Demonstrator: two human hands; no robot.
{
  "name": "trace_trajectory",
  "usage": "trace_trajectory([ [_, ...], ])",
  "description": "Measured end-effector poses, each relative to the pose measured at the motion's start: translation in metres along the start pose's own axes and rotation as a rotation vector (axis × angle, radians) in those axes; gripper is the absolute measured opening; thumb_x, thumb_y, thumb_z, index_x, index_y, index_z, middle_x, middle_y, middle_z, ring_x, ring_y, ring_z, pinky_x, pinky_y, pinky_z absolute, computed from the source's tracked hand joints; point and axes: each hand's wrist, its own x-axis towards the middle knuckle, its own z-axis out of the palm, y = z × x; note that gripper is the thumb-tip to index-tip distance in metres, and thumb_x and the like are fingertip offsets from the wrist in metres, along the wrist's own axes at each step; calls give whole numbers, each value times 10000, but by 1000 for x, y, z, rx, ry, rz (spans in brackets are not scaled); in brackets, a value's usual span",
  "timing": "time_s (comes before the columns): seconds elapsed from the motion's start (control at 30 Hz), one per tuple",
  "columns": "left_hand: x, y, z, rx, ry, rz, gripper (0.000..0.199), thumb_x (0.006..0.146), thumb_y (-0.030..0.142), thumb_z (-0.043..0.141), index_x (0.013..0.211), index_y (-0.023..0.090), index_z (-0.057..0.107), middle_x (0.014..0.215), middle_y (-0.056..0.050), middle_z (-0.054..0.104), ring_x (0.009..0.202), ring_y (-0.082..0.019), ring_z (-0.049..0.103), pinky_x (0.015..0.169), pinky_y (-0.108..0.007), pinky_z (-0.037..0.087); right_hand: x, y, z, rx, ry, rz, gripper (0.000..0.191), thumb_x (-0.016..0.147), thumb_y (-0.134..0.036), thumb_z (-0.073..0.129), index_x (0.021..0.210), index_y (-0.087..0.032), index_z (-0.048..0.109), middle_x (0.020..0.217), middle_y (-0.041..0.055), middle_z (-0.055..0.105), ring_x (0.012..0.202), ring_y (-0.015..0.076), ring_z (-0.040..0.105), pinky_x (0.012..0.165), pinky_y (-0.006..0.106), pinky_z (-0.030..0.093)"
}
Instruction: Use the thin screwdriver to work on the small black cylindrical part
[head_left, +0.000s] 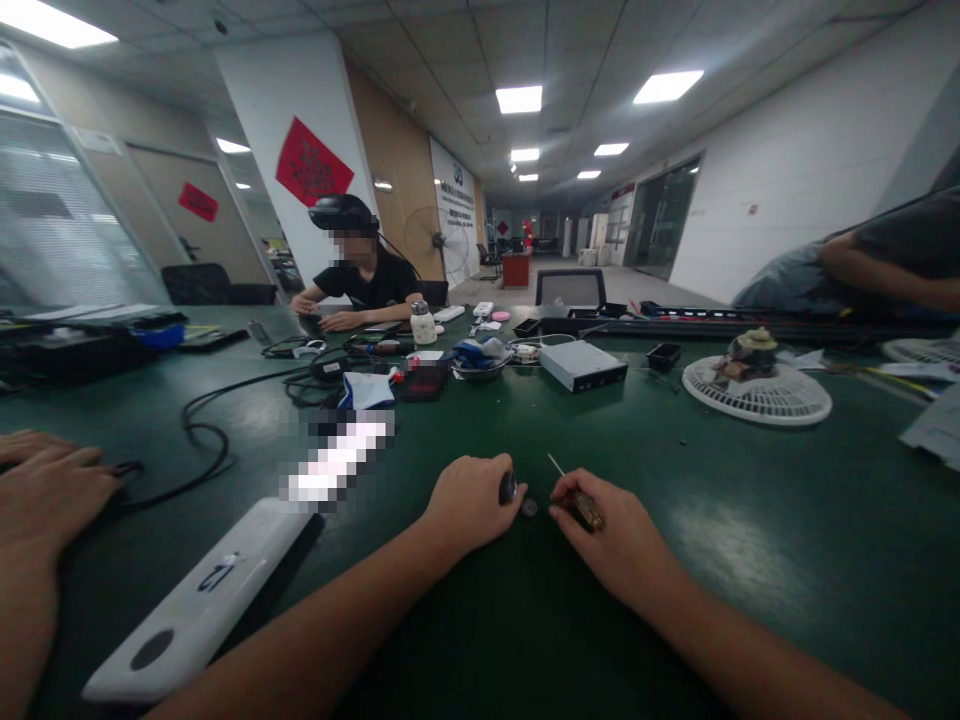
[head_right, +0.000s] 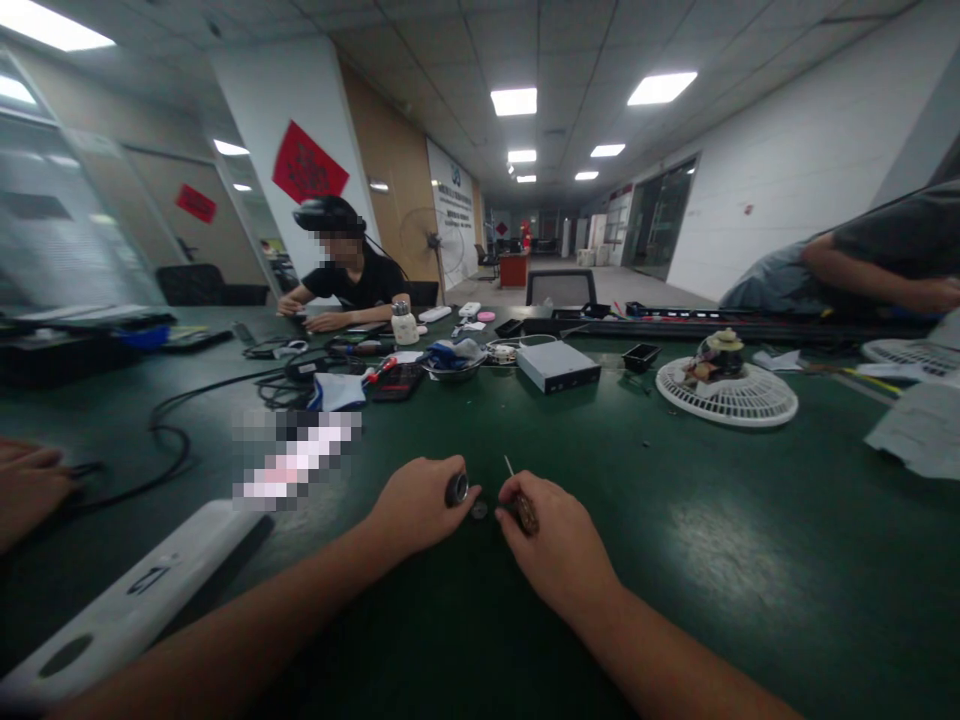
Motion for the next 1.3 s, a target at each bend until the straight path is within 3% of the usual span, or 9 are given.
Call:
trace_trajectory([
  [0.1,-2,1,0,16,-7,10,283,873,493,531,832,222,600,752,-31,653,720,-207,611,612,-306,402,5,0,5,-3,-16,13,175,825,-298,699,977,-249,628,946,19,674,865,210,633,743,336,473],
  [0.27,-6,4,2,9,-2,87,314,842,506,543,750,210,597,684,-32,636,659,-200,611,566,-295,389,5,1,5,36,-72,-51,106,810,-213,695,896,-238,637,907,10,665,845,203,631,737,338,475],
  [0.47,-7,7,1,-16,15,167,298,840,499,562,786,207,587,704,-29,644,662,-196,598,614,-312,410,1,4,0,169,-83,-3,129,800,-152,679,883,-226,612,859,-14,682,773,174,647,689,303,480],
  [0.63,-7,7,-1,-60,7,232,217,826,418,568,884,209,557,786,-23,644,701,-198,573,682,-339,417,-1,4,-5,220,-11,-2,102,812,-162,671,871,-215,608,867,-7,691,808,177,663,719,304,497],
  [0.83,-10,10,-7,-155,-39,342,231,773,298,593,973,202,527,880,-29,617,784,-193,548,760,-341,410,-5,1,-3,320,63,-128,120,803,-139,668,847,-209,581,886,13,691,822,176,669,746,299,518],
  [1.1,-14,19,-10,-263,-81,411,200,891,309,566,1058,202,538,1045,-48,630,914,-205,553,841,-357,397,-5,5,-1,236,106,-151,95,841,-138,617,879,-221,588,895,10,666,828,179,643,754,303,498],
  [1.3,-13,17,-8,-228,-29,449,170,913,318,572,1034,200,552,1001,-43,631,905,-202,562,845,-362,386,-5,6,-2,245,98,-115,69,856,-163,620,881,-221,592,878,6,675,808,179,651,743,303,496],
])
